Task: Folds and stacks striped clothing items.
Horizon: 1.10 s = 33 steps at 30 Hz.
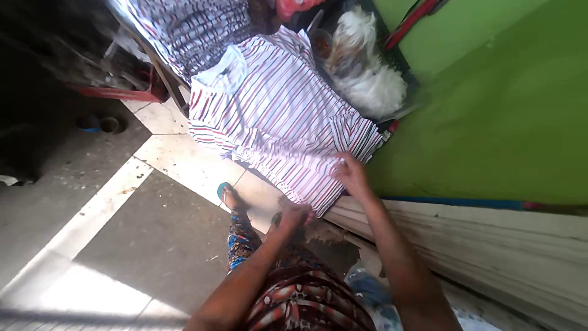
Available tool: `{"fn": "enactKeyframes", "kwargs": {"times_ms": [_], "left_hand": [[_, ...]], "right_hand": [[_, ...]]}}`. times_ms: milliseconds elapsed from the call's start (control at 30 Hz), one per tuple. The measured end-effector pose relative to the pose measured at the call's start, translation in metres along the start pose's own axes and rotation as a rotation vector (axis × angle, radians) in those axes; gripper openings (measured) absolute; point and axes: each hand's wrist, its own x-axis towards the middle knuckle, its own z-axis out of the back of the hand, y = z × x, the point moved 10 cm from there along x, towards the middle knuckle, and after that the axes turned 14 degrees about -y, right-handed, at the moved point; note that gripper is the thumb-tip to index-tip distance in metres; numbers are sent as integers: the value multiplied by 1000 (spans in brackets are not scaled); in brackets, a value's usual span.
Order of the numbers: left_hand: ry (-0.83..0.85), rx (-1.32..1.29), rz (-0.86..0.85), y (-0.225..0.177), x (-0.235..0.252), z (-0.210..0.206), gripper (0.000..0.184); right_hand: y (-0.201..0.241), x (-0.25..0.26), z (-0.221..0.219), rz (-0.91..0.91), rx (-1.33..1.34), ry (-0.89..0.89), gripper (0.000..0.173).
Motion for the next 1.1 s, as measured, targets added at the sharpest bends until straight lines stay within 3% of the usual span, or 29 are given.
{"fn": "enactKeyframes", "kwargs": {"times_ms": [100, 200, 333, 533, 667, 900, 1100], "left_hand": [[-41, 82, -8, 6, 13, -4, 27], [-83, 44, 27, 11, 16, -8, 27], [-136, -37, 71, 16, 17, -10, 24], [-210, -215, 136, 28, 9, -9, 18], [-212, -205, 159, 29, 7, -12, 27], [-163, -221, 123, 13, -4, -19, 19], [-153, -268, 128, 10, -7, -15, 19]], "right_hand": [[46, 4, 50, 249, -57, -259, 29], [54, -26, 33, 343, -199, -340, 29], [-47, -63, -73, 128, -329, 123, 37], [-60, -77, -76, 47, -164, -12, 31], [-64, -80, -79, 58, -122, -41, 30], [-61, -80, -75, 54, -133, -24, 31], [-59, -84, -82, 79, -154, 128, 35]]}}
